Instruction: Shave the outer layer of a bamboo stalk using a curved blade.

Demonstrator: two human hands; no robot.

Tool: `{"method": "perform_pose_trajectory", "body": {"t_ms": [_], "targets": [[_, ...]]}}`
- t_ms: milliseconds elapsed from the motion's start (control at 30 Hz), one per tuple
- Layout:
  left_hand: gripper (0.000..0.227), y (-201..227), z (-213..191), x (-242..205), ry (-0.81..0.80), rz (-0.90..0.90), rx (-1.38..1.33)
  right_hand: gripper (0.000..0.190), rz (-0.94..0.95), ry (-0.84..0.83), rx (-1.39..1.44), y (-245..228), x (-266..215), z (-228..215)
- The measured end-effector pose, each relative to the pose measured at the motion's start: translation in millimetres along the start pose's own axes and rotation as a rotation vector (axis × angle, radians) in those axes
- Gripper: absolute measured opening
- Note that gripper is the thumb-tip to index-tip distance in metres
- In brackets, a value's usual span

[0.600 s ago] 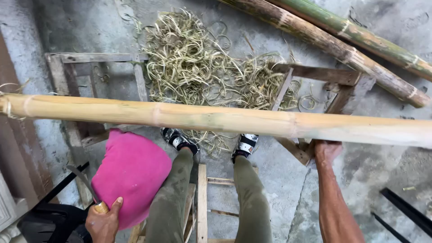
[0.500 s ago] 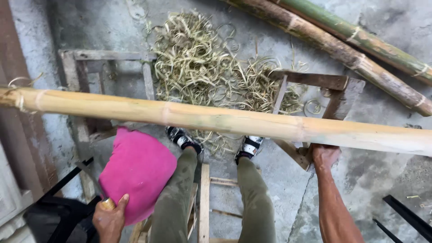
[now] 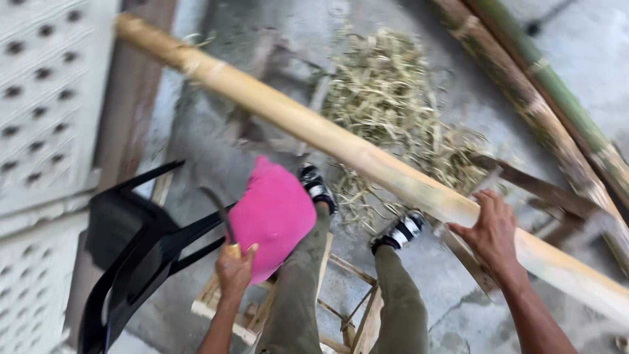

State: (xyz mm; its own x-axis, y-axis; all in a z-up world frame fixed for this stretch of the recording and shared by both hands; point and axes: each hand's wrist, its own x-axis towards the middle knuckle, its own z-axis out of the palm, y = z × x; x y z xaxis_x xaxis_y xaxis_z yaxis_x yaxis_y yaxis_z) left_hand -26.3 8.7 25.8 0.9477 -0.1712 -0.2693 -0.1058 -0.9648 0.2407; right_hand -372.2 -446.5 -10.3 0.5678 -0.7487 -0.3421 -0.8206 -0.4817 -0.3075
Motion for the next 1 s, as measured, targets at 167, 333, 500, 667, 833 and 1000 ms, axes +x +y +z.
{"method": "perform_pose_trajectory", "body": {"t_ms": [167,333,500,667,833,1000], "targets": [[0.050,0,-33,20,0.013,-0.032,-0.088,0.097,-0.188,-0.167,0.052,-47,56,75],[0.045,13,-77,39,-0.115,-0.136,-0.142,0.087,-0.086,-0.211,-0.070,-49,51,74],[0.041,44,-126,57,-0.107,-0.132,-0.209,0.099,0.015,-0.474,0.132,-37,76,72],[0.039,80,-181,83,-0.181,-0.017,-0.282,0.102,0.030,-0.409,-0.012,-59,75,76],[0.044,145,-237,138,-0.466,0.103,-0.239,0.122,0.177,-0.450,-0.111,-57,73,79],[0.042,211,-211,250,-0.560,0.413,-0.013,0.124,0.295,-0.600,-0.276,-52,85,107]]}}
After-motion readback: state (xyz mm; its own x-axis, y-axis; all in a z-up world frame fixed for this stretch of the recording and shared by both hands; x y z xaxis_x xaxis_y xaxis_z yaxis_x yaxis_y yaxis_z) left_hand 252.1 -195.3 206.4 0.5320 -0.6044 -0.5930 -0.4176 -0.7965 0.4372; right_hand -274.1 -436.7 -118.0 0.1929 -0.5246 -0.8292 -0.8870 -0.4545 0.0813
